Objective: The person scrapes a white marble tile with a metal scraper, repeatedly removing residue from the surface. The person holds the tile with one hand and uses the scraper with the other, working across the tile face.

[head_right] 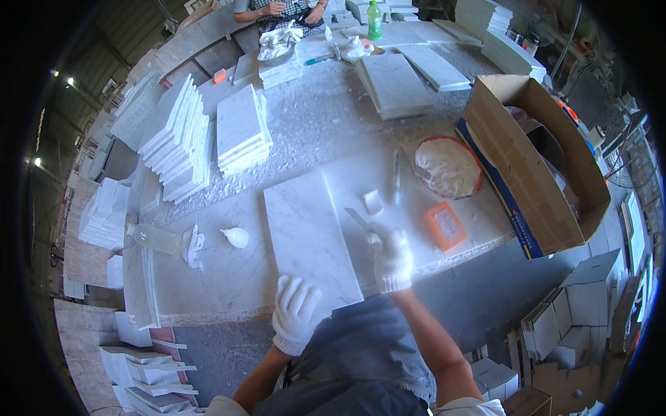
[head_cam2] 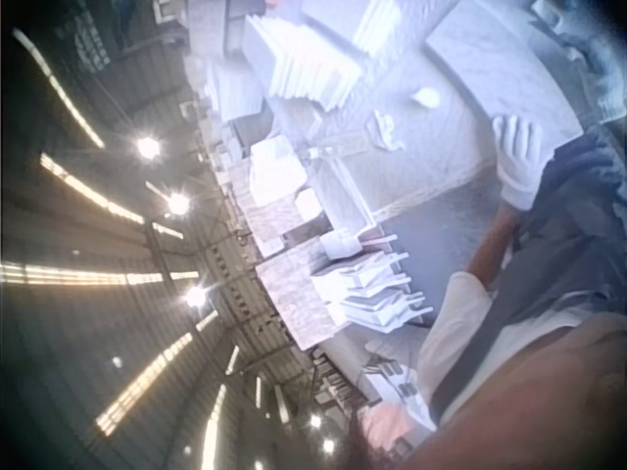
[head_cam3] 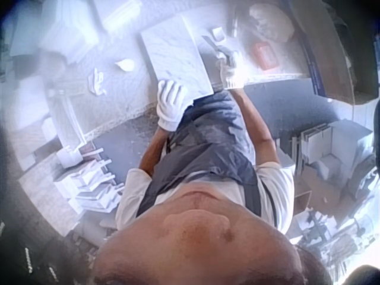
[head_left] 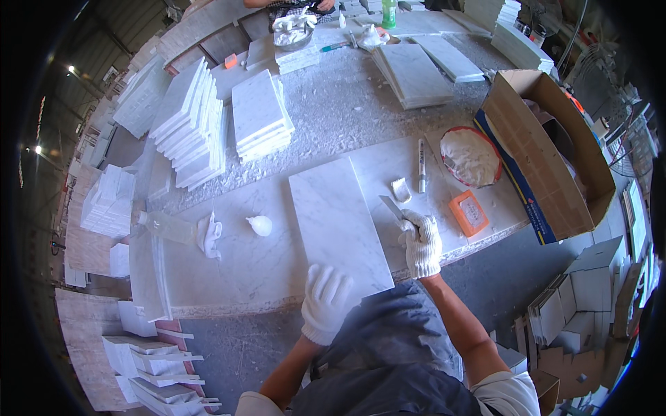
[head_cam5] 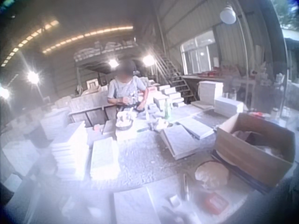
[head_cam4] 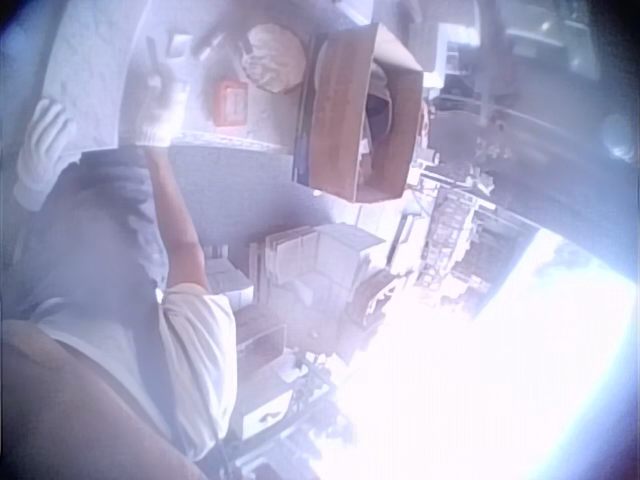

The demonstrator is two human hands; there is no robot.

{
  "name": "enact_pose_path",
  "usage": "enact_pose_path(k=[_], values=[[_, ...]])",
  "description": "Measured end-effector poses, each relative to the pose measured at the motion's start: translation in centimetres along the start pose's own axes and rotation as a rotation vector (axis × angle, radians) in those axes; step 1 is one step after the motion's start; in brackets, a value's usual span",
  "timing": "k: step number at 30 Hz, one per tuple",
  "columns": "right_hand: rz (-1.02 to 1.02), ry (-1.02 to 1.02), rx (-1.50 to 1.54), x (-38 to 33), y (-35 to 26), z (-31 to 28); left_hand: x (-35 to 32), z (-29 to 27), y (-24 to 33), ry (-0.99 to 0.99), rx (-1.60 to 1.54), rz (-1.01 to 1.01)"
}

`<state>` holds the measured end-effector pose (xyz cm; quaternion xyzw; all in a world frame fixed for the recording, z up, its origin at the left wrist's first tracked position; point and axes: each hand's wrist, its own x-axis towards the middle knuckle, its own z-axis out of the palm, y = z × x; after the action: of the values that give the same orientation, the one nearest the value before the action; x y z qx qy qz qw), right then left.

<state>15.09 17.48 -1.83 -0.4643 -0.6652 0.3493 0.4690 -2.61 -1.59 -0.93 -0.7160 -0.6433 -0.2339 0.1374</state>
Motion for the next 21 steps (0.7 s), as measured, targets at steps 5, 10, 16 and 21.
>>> enact_pose_path(k=[5, 10, 16, 21], values=[[-0.076, 0.022, -0.014, -0.1, 0.7, 0.3, -0.1, -0.2, 0.0, -0.019, -0.010, -0.005], [-0.123, 0.057, -0.042, 0.0, 0.6, 0.4, 0.5, 0.2, 0.3, 0.016, -0.030, -0.020], [-0.189, 0.069, -0.145, 0.3, 0.9, 0.2, 2.9, 2.9, -0.3, 0.093, -0.020, -0.058], [-0.069, 0.051, 0.075, 0.5, 0.2, -0.5, 3.3, 2.9, -1.1, 0.049, -0.012, -0.015]])
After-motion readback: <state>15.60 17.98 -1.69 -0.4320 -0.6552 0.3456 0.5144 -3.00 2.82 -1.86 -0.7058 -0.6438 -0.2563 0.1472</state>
